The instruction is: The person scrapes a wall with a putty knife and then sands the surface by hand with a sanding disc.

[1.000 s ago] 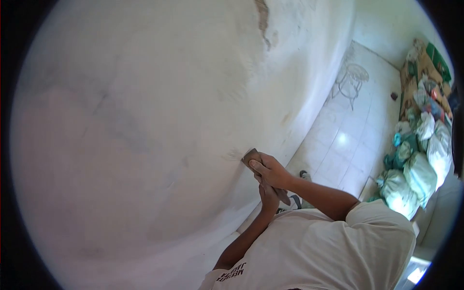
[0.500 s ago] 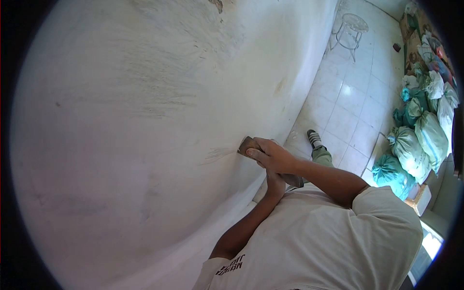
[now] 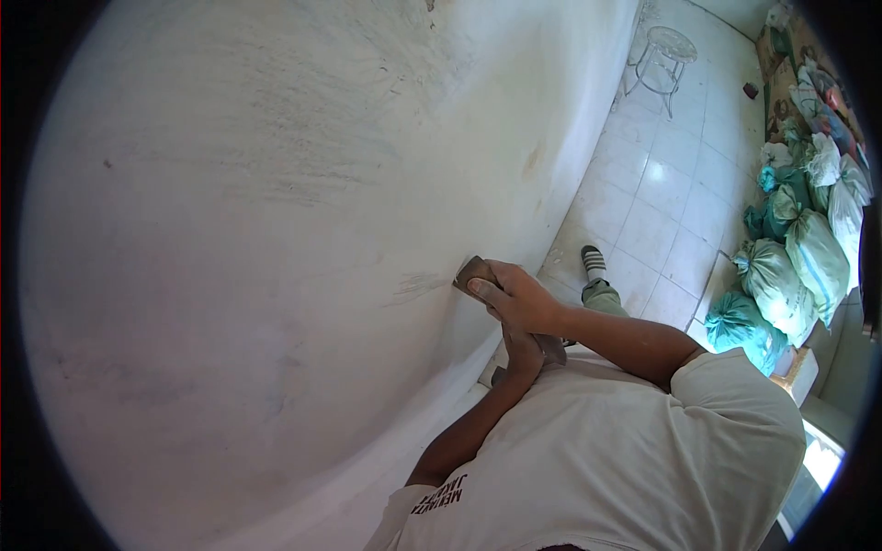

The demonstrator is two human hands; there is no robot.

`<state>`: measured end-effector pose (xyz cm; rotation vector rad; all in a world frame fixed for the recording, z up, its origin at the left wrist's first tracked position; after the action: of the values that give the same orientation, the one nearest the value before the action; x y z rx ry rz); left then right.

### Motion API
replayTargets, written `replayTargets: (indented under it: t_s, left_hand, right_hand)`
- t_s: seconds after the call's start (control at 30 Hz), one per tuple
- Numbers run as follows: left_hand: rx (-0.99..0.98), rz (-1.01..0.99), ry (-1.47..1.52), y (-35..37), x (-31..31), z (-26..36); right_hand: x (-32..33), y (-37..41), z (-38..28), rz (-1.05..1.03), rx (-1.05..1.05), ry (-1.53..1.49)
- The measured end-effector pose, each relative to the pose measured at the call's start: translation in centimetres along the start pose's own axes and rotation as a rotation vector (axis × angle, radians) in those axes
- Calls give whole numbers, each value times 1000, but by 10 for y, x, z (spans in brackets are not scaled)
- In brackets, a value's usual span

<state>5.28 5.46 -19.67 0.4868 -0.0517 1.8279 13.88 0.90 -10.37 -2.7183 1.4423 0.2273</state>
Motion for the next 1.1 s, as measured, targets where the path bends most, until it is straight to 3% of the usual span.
replayTargets:
  t_s: [0.03, 0.13, 0.23, 0.27, 0.33, 0.37, 0.47, 0.5, 0.7, 0.8, 0.9, 1.0, 1.1]
  left_hand:
    - [-98, 73, -104, 2, 0, 6]
    - [86, -53, 317, -7, -3, 7]
    - [241, -158, 421, -10, 7, 0]
    - [178, -118, 374, -15, 17, 8]
    - [66, -25, 280, -15, 38, 47]
    - [-61, 85, 15, -17, 39, 34]
    - [-148, 224, 44, -9, 43, 62]
    - [-68, 137, 246, -7, 42, 75]
    - [424, -172, 556, -2, 15, 36]
    - [357, -220, 485, 1, 6, 44]
    - [194, -35, 431, 2, 8, 60]
    - [237, 16, 487, 8, 10, 79]
    - [195, -72, 499, 12, 4, 66]
  right_hand:
    - [0, 0, -2, -9, 16, 3]
    - [-5, -7, 10, -50, 41, -157]
    - [-16, -8, 4, -47, 83, -314]
    - [-22, -10, -1, -40, 101, -351]
    - [-23, -14, -31, -9, 231, -119]
    - [-25, -15, -49, 2, 306, -5]
    - [-23, -4, -64, 27, 194, 129]
    - [-22, -3, -61, 18, 168, 65]
    - [-17, 2, -10, -27, 75, -223]
    - [-10, 3, -2, -61, 81, -195]
    - [-9, 3, -18, -83, 63, -118]
    - [-11, 2, -27, -75, 86, -66]
    - [-11, 6, -31, -70, 39, -85]
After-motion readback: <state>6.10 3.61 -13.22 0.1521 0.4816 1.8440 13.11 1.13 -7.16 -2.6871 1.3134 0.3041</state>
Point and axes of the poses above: each hand's wrist, its own y-axis away from the middle knuckle, its own x-axis out of the back of the hand, z = x × y, the point moved 8 cm from there along -y, towards the middle knuckle, and after that the axes turned 11 degrees about x, right-handed, at the moved point
